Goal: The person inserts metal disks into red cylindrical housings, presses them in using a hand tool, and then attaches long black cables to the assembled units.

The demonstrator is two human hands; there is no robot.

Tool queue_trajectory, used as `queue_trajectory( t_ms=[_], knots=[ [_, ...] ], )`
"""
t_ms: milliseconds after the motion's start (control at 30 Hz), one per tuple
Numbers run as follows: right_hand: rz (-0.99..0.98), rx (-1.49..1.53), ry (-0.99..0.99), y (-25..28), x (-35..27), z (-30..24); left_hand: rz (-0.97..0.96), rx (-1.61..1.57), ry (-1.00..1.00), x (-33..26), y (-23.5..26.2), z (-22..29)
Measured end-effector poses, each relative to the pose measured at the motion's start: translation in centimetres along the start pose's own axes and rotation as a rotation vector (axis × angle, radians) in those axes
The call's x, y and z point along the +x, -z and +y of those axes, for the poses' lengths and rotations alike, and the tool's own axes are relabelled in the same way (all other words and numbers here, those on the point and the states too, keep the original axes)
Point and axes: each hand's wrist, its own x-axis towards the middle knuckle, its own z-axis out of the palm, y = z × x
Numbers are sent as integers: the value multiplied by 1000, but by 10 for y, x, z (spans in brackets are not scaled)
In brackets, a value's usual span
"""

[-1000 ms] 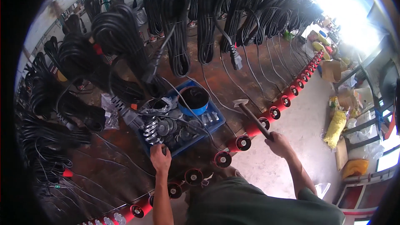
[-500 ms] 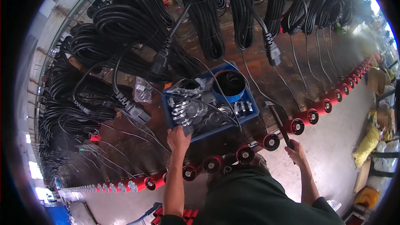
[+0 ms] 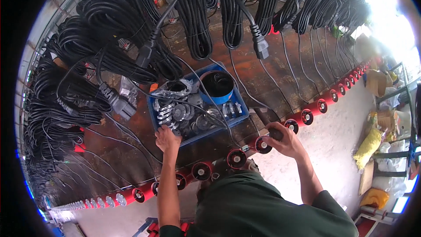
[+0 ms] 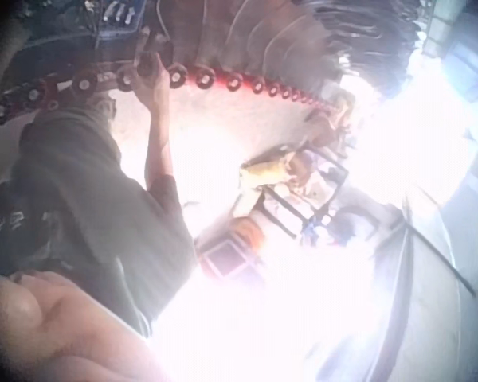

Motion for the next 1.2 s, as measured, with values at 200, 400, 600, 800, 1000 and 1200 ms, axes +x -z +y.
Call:
queue_trajectory(
  t_ms=[200,400,600,800,1000,1200],
  knots=[
    [-178,-211,132,6,-12,-3,45,-40,-3,-4,7,-1],
    [-467,-169,136,-9,-13,-11,-42,-109,-46,-2,31,-7],
    [-333,-299,106,-27,20,-11,-81,-336,-32,-20,46,-33],
    [-72,-157,337,-63,110,-19,19,-470,-37,-48,48,-56],
    [326,-484,454,-93,223,-17,71,-1142,75,-40,63,-59],
    [76,-798,525,-89,276,-14,196,-229,-662,-66,21,-41]
  ],
)
